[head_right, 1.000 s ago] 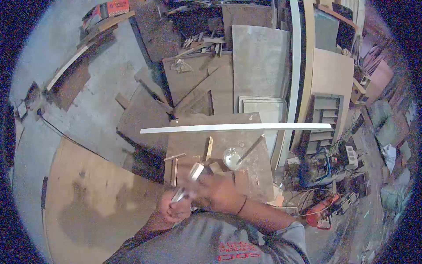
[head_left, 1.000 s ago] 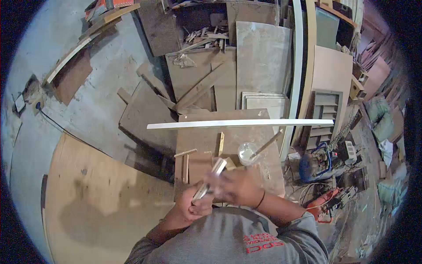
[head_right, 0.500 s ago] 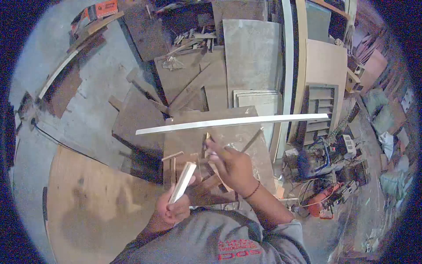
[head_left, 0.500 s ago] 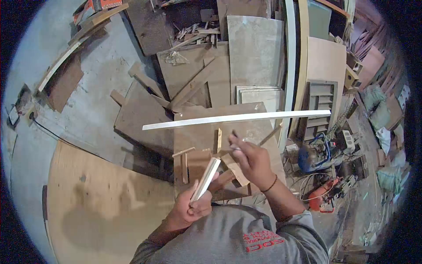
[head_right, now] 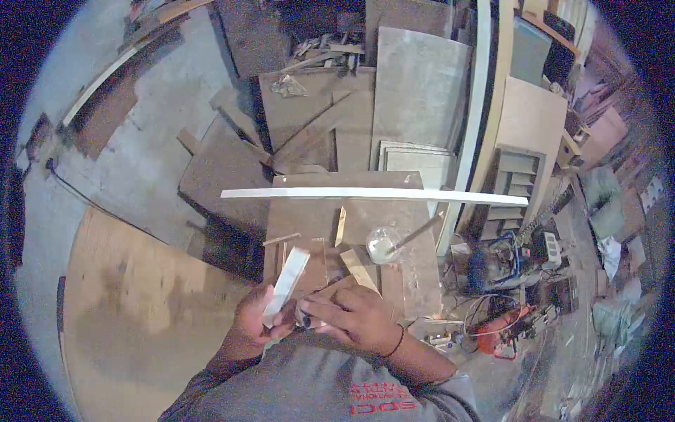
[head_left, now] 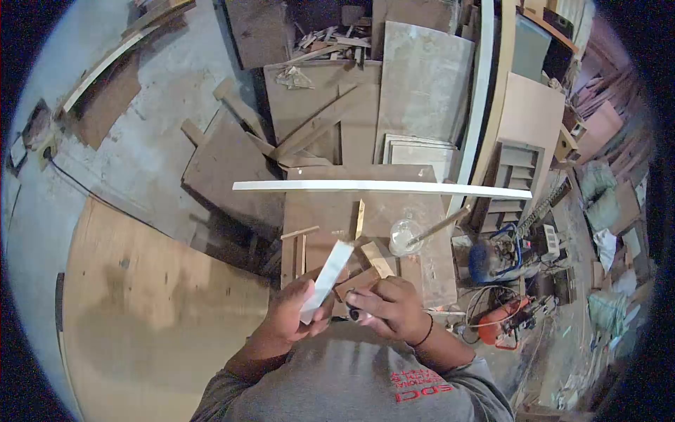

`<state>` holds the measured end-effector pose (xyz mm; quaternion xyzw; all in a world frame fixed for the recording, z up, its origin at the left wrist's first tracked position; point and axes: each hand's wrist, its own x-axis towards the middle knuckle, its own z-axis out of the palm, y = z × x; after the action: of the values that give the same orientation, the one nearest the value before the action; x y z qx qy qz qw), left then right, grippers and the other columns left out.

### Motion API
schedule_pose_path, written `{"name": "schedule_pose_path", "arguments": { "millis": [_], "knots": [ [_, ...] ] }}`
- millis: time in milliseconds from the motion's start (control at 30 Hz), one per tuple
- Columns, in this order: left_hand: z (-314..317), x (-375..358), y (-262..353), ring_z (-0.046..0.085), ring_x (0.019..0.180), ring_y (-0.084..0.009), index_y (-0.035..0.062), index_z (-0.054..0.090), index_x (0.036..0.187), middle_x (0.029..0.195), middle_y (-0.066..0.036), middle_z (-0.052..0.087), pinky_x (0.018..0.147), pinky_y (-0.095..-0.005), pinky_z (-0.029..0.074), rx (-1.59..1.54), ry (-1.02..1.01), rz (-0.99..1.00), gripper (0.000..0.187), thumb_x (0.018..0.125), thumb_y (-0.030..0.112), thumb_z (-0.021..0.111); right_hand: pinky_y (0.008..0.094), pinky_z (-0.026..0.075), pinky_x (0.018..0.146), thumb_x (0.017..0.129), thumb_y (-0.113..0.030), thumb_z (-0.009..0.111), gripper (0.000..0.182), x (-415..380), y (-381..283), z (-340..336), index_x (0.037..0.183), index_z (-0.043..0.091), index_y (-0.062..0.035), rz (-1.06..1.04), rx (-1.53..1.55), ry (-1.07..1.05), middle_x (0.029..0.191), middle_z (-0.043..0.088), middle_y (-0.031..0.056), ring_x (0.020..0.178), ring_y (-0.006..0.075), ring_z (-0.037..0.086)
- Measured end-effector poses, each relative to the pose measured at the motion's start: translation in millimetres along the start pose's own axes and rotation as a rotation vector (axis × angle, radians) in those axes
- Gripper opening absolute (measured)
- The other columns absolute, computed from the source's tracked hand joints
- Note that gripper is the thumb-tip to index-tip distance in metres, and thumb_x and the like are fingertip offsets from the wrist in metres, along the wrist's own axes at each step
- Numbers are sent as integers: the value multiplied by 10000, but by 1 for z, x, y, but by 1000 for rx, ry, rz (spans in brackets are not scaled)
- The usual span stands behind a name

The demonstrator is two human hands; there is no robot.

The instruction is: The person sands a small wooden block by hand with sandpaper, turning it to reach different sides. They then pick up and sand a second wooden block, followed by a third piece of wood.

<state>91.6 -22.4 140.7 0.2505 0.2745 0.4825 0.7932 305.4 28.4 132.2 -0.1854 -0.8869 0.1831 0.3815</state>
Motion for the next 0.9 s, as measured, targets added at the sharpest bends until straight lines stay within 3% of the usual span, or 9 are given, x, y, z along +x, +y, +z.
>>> {"name": "schedule_pose_path", "arguments": {
  "millis": [233,267,367,433,500,567,700,800,900],
  "knots": [
    [21,-8,2,406,409,-102,3,499,1208,674,-75,538,341,-223,302,231,106,-89,515,896,412,470,310,406,529,734,-302,661,425,11,3,-14,1154,615,-250,-324,-309,-23,636,387,-8,562,174,481],
    [-9,-4,-2,411,418,-112,5,471,1243,714,-73,545,337,-228,287,99,-193,-176,524,899,400,461,283,390,535,759,-307,648,430,8,8,-18,1175,605,-207,-304,-442,73,641,408,-8,555,168,469],
    [-6,-5,-2,461,489,-124,-8,451,1251,772,-71,550,432,-227,360,150,-243,-56,508,913,371,452,355,483,695,836,-211,568,379,21,-2,-47,1208,561,-134,443,-82,148,841,581,88,802,236,590],
    [5,-5,-1,508,600,-128,-18,431,1257,786,-64,547,565,-243,416,417,-203,75,486,925,336,452,347,468,750,881,-195,520,351,17,1,-47,1205,549,-63,497,360,364,916,605,106,856,224,588],
    [17,-5,0,541,714,-135,-26,422,1250,817,-63,553,690,-266,443,573,-145,141,453,933,296,457,337,449,794,914,-194,483,341,13,1,-44,1198,540,-14,509,595,417,987,614,124,901,210,581],
    [24,-5,0,558,832,-145,-32,422,1231,865,-68,565,807,-296,441,621,-76,136,411,937,252,466,323,428,828,934,-206,457,344,5,-4,-38,1188,533,13,495,620,316,1055,610,142,935,194,569],
    [8,-4,-4,561,917,-157,-20,439,1174,971,-85,574,832,-308,449,614,-54,116,336,911,174,516,283,438,754,928,-232,488,259,4,-3,-25,1014,552,4,377,233,487,882,573,94,891,142,550],
    [7,-2,-5,563,919,-156,-4,467,1099,984,-89,576,822,-300,452,563,-20,181,249,877,90,531,259,448,669,905,-223,549,224,-13,4,-10,980,536,-12,536,585,598,815,531,42,800,116,545],
    [7,1,-3,562,890,-147,10,479,1037,946,-76,571,802,-288,451,585,15,223,212,831,28,526,244,448,612,857,-182,629,251,-23,0,-7,1002,512,-13,648,817,467,821,537,21,715,100,536]
  ]
}}
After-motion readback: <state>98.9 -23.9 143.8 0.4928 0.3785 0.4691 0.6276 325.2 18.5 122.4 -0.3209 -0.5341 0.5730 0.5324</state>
